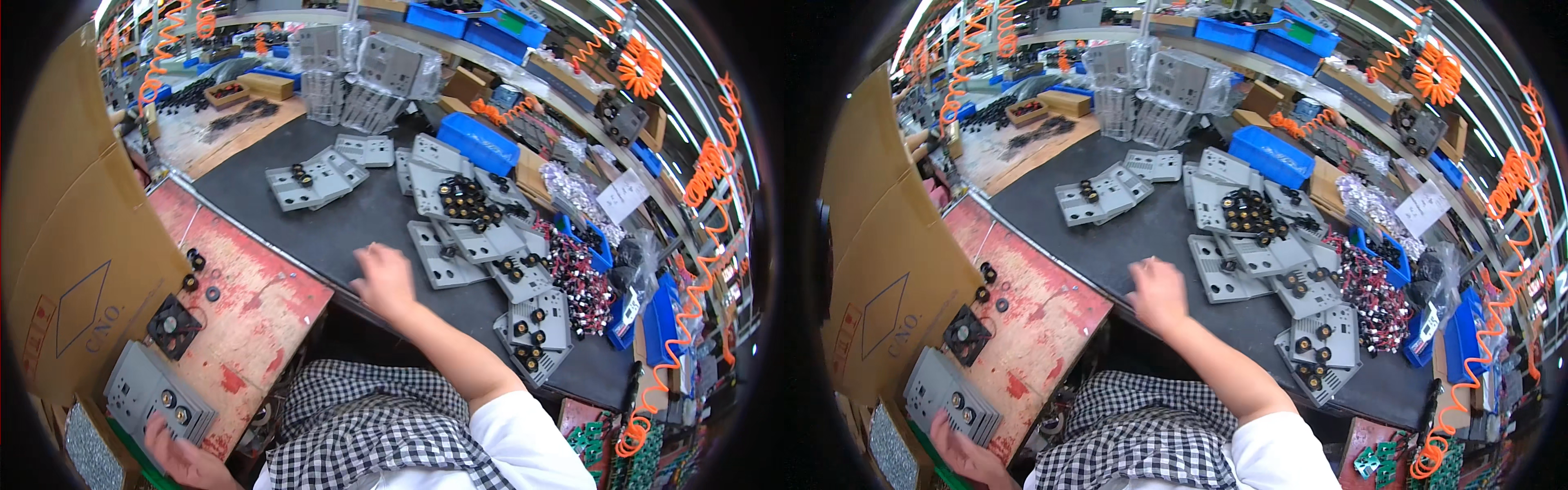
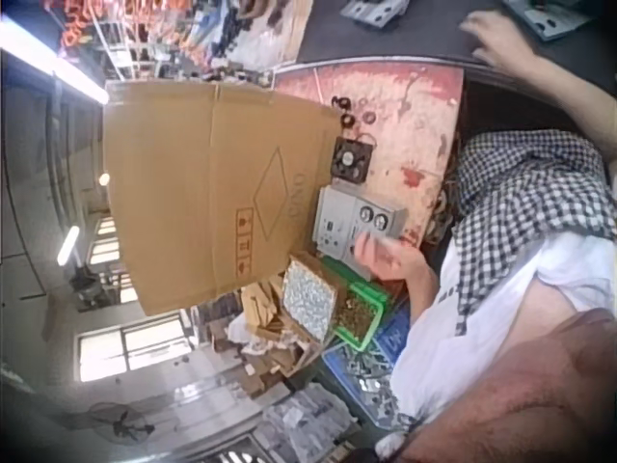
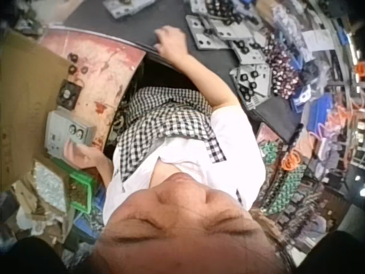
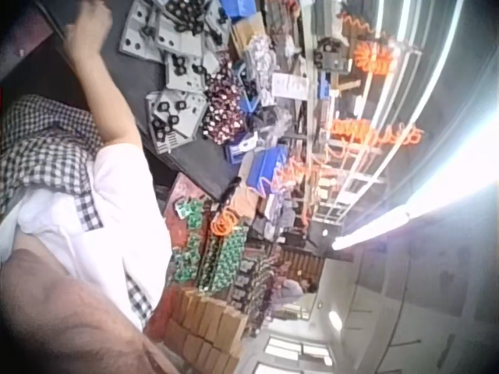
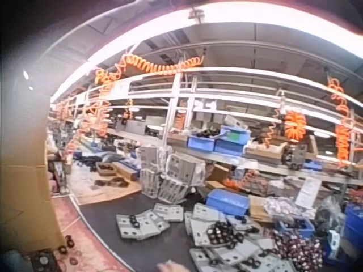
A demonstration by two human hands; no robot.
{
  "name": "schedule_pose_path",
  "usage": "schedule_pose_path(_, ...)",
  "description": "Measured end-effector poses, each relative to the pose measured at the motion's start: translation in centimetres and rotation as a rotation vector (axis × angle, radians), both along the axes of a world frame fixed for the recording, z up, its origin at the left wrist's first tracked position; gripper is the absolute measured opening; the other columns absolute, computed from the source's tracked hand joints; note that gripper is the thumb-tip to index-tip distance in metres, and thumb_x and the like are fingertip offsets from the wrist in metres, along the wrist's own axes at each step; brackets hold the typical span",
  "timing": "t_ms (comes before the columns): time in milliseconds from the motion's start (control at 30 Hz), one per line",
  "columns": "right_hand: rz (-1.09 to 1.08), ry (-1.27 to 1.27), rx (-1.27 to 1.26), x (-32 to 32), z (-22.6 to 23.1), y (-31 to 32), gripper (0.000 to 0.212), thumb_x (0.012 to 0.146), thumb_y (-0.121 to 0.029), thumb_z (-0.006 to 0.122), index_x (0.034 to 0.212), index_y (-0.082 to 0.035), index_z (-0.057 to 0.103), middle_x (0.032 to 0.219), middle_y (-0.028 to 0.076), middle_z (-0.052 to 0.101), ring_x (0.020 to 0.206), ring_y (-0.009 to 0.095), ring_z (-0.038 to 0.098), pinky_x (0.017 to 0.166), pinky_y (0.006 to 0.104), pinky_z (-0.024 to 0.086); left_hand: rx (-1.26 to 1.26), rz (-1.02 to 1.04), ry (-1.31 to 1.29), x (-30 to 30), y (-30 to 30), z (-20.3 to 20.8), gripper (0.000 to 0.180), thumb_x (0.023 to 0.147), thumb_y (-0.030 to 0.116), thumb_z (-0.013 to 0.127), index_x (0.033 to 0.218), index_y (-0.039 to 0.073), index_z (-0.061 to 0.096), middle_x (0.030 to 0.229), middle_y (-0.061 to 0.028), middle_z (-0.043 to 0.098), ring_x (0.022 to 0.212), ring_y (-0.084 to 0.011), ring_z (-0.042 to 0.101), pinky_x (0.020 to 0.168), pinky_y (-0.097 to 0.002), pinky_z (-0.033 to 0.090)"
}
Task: Assembling components into a metal chassis at an electronics factory workstation.
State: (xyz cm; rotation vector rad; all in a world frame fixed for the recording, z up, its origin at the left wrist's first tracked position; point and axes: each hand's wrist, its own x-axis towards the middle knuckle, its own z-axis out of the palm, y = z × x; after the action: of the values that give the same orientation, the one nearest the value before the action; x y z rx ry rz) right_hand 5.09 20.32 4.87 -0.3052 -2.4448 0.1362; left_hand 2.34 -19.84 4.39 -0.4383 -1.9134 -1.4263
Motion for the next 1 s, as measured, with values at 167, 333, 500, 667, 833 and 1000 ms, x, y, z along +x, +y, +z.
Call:
schedule_pose_path(167, -0.591, -0.303, -0.310, 6.9, -0.5, 6.7, 0.045, 0.076, -0.025, 0.069, 0.115, -0.006, 0.056, 0.104, 0.017, 0.060, 0.096, 0.035, 0.059, 0.080, 0.0431, 0.048, 0.213, -0.758, -0.756, -1.0, 9.8, -1.8, 0.013, 0.087, 0.000, 0.048, 0.096, -0.002, 0.057, 0.095, -0.0105, 0.059, 0.090, -0.0173, 0.057, 0.083, -0.0298, 0.044)
schedule_pose_path(333, -0.340, -0.143, -0.250, 8.1, -2.9, 5.7, 0.026, 0.080, -0.023, 0.061, 0.099, -0.005, 0.058, 0.095, 0.017, 0.061, 0.085, 0.036, 0.061, 0.073, 0.0455, 0.050, 0.178, -1.233, -1.092, -1.1, 18.2, -4.7, 0.019, 0.094, 0.010, 0.048, 0.108, 0.000, 0.056, 0.092, -0.0108, 0.062, 0.083, -0.0182, 0.063, 0.076, -0.0300, 0.052)
schedule_pose_path(500, -0.186, -0.171, -0.306, 9.1, -1.9, 1.7, 0.025, 0.081, -0.022, 0.061, 0.100, -0.006, 0.055, 0.094, 0.015, 0.061, 0.082, 0.035, 0.062, 0.069, 0.0451, 0.050, 0.208, -1.412, -1.292, -1.5, 23.0, -6.5, 0.033, 0.096, 0.023, 0.049, 0.120, 0.001, 0.048, 0.098, -0.0125, 0.061, 0.085, -0.0216, 0.063, 0.074, -0.0332, 0.054)
schedule_pose_path(667, 0.046, -0.180, -0.334, 9.5, -2.0, -1.1, 0.024, 0.080, -0.020, 0.062, 0.098, -0.006, 0.056, 0.084, 0.013, 0.062, 0.073, 0.032, 0.062, 0.061, 0.0425, 0.050, 0.335, -1.559, -1.426, -2.4, 25.7, -6.8, 0.060, 0.091, 0.047, 0.050, 0.131, 0.004, 0.037, 0.104, -0.0146, 0.060, 0.087, -0.0233, 0.063, 0.072, -0.0367, 0.054)
schedule_pose_path(833, 0.359, -0.295, -0.315, 8.3, -1.1, -2.6, 0.023, 0.078, -0.024, 0.065, 0.093, -0.008, 0.058, 0.083, 0.011, 0.059, 0.077, 0.031, 0.060, 0.067, 0.0411, 0.048, 0.494, -1.436, -1.475, -2.3, 26.4, -7.1, 0.050, 0.092, 0.044, 0.050, 0.127, 0.009, 0.045, 0.113, -0.0102, 0.060, 0.095, -0.0220, 0.063, 0.073, -0.0380, 0.055)
schedule_pose_path(1000, 0.245, -0.178, -0.200, 5.8, 1.3, 2.9, 0.033, 0.073, -0.024, 0.071, 0.100, -0.009, 0.062, 0.101, 0.011, 0.058, 0.096, 0.030, 0.054, 0.081, 0.0414, 0.045, 0.757, -1.319, -1.460, -2.4, 23.4, -9.8, 0.040, 0.095, 0.037, 0.048, 0.126, 0.011, 0.046, 0.112, -0.0072, 0.060, 0.096, -0.0196, 0.062, 0.071, -0.0339, 0.055)
